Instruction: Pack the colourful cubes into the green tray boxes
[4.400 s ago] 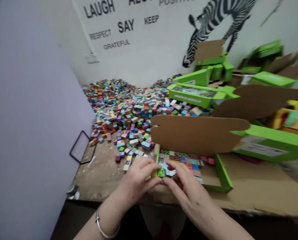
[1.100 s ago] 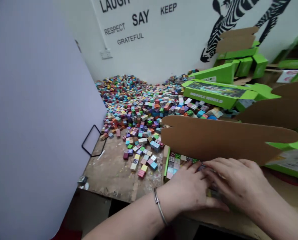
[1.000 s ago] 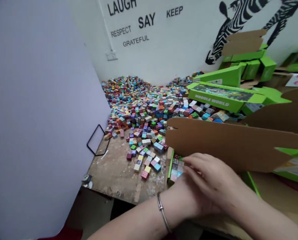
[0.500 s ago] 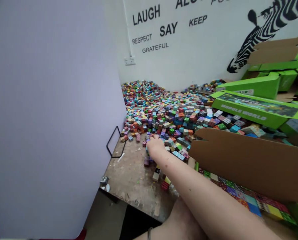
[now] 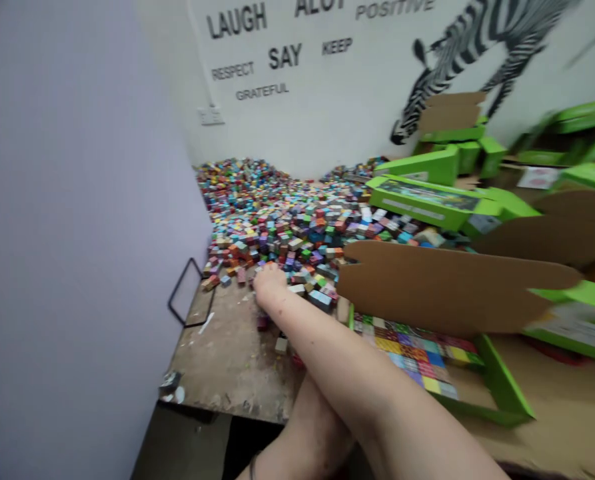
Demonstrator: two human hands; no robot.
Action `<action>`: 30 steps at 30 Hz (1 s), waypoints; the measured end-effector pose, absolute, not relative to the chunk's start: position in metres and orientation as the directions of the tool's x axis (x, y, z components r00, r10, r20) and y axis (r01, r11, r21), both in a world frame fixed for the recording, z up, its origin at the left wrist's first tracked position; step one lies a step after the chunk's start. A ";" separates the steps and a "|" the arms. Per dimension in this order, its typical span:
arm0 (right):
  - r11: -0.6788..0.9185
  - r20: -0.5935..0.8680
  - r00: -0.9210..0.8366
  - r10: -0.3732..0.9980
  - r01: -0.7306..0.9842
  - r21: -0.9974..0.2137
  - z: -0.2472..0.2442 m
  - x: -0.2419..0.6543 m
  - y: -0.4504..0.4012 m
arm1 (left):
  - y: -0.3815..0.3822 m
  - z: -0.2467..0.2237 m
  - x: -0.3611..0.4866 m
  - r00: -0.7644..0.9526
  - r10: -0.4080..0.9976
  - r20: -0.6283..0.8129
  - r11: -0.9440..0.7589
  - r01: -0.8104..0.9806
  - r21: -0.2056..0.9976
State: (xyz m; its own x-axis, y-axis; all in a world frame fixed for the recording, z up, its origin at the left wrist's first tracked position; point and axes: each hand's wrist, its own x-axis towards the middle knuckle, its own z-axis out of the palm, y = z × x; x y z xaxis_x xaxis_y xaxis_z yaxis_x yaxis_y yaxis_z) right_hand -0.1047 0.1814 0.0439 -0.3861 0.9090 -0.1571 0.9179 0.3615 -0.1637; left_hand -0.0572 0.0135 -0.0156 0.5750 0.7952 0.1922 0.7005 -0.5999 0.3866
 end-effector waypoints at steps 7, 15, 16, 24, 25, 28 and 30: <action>0.376 -0.082 -0.459 0.884 0.806 -0.456 0.091 -0.047 0.149 | 0.015 -0.025 -0.062 0.502 0.565 0.655 -0.802 0.522 0.292; 0.213 0.004 -0.315 0.949 0.633 -0.744 0.084 0.170 0.042 | 0.026 -0.013 -0.032 0.602 0.498 0.625 -0.840 0.513 0.175; 0.192 -0.006 -0.267 0.964 0.707 -0.681 0.074 0.192 0.034 | 0.028 -0.011 -0.026 0.624 0.497 0.603 -0.845 0.506 0.173; 0.233 0.003 -0.246 0.969 0.914 -0.331 0.013 0.239 0.015 | 0.034 -0.001 0.018 0.745 0.577 0.334 -0.816 0.539 0.206; 0.236 -0.010 -0.253 0.967 0.915 -0.326 0.013 0.237 0.016 | 0.034 0.001 0.020 0.751 0.590 0.298 -0.808 0.549 0.215; 0.249 -0.031 -0.270 0.962 0.921 -0.300 0.015 0.231 0.020 | 0.034 0.007 0.022 0.762 0.602 0.238 -0.798 0.558 0.228; 0.236 -0.046 -0.256 0.966 0.937 -0.259 0.015 0.228 0.023 | 0.034 0.011 0.022 0.776 0.593 0.215 -0.804 0.551 0.226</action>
State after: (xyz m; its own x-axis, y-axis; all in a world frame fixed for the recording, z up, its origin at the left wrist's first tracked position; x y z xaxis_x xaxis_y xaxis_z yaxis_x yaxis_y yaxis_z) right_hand 0.2280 0.0227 0.0153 -0.2563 0.9655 -0.0459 0.9366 0.2363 -0.2588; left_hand 0.0219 0.0345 0.0110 0.7764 0.5925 0.2148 0.5508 -0.8035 0.2257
